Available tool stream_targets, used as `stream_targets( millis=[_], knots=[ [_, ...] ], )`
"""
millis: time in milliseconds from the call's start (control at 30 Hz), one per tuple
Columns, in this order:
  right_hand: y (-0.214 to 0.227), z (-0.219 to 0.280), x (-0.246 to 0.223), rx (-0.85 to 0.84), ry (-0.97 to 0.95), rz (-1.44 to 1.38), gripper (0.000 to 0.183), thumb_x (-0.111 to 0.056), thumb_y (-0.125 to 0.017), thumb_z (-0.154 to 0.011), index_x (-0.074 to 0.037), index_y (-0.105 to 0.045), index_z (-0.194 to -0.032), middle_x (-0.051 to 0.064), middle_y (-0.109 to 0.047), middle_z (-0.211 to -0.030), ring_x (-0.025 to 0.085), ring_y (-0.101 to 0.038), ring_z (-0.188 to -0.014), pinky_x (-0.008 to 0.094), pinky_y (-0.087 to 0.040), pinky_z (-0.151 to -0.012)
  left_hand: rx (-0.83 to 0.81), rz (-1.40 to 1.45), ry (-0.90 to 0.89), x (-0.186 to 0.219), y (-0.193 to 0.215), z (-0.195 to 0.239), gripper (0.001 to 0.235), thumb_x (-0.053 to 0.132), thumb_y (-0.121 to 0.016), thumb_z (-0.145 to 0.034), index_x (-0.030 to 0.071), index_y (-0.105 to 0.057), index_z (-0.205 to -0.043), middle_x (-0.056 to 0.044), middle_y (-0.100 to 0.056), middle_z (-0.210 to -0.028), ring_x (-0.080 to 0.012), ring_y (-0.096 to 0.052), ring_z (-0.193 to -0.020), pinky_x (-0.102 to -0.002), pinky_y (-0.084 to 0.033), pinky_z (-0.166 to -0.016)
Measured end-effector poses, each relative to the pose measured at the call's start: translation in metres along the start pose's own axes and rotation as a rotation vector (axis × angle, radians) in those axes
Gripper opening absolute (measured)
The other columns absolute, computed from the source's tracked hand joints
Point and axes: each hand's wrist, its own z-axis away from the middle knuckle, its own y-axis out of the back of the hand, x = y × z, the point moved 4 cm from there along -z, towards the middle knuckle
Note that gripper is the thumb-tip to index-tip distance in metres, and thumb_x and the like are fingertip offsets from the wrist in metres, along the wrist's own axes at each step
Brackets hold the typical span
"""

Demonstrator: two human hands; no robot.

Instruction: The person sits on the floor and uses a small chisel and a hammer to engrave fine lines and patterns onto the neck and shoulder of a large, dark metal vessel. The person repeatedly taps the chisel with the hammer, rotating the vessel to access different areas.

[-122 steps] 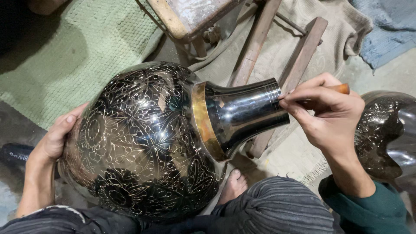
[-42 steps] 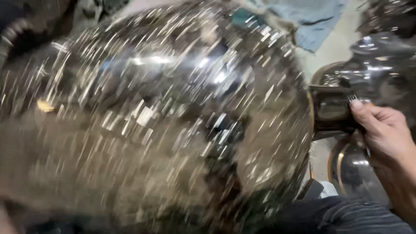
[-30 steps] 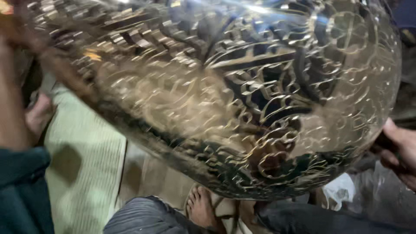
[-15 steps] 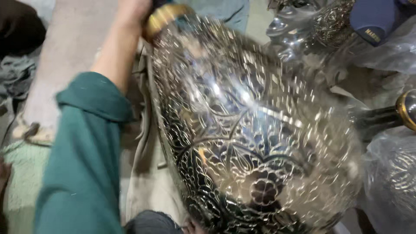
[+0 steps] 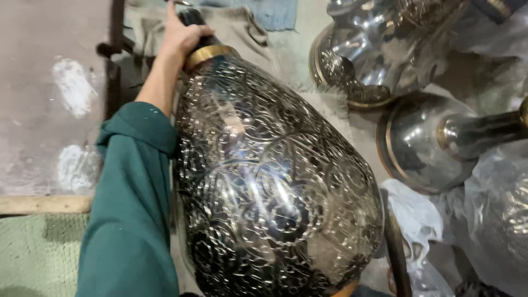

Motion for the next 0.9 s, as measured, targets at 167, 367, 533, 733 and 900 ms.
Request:
stream_targets(
  millis=[167, 367, 533, 733, 900],
  knots=[
    [0.005, 0.039, -0.029, 0.012, -0.020, 0.041, 0.033, -0.049, -0.053, -0.104, -0.017, -0.059, -0.113, 0.005, -0.057, -0.079, 0.020, -0.054, -0.067, 0.036, -0.045, -0.061, -0.087, -0.143, -0.214, -0.013, 0.014, 0.012, 0.113, 0.025, -0.093, -0.079, 0.005, -0.016, -0.160, -0.030, -0.053, -0.144, -0.0380, -0.058, -0.129, -0.040, -0.045, -0.111],
    [0.010, 0.077, -0.040, 0.050, -0.034, 0.120, 0.037, -0.050, -0.051, -0.106, -0.014, -0.060, -0.106, 0.006, -0.056, -0.076, 0.020, -0.052, -0.064, 0.035, -0.043, -0.059, -0.294, -0.250, -0.417, 0.001, 0.005, 0.054, 0.071, 0.016, -0.067, -0.097, 0.003, -0.038, -0.161, -0.024, -0.047, -0.158, -0.0359, -0.043, -0.146, -0.038, -0.032, -0.119],
    [0.020, 0.130, -0.083, 0.076, -0.076, 0.195, 0.043, -0.052, -0.050, -0.108, -0.011, -0.061, -0.101, 0.006, -0.055, -0.073, 0.020, -0.050, -0.062, 0.034, -0.041, -0.056, -0.431, -0.168, -0.367, 0.051, 0.026, 0.122, 0.047, 0.024, -0.054, -0.099, 0.002, -0.058, -0.140, -0.014, -0.064, -0.141, -0.0258, -0.057, -0.134, -0.033, -0.039, -0.113],
    [-0.032, 0.193, -0.072, -0.372, 0.040, 0.145, 0.034, -0.041, -0.055, -0.102, -0.015, -0.058, -0.081, -0.002, -0.045, -0.056, 0.010, -0.036, -0.043, 0.028, -0.029, -0.042, -0.364, -0.182, -0.486, 0.118, 0.062, 0.225, 0.053, 0.041, -0.046, -0.107, 0.001, -0.058, -0.138, -0.017, -0.065, -0.141, -0.0286, -0.059, -0.132, -0.036, -0.042, -0.113],
    [-0.073, 0.206, -0.068, -0.279, 0.338, 0.108, 0.028, -0.029, -0.057, -0.103, -0.015, -0.050, -0.080, -0.002, -0.040, -0.052, 0.010, -0.037, -0.042, 0.027, -0.031, -0.044, -0.343, -0.452, -0.560, 0.182, 0.082, 0.349, 0.071, 0.056, -0.043, -0.104, 0.004, -0.042, -0.152, -0.023, -0.049, -0.155, -0.0363, -0.047, -0.144, -0.044, -0.037, -0.120]
  ],
)
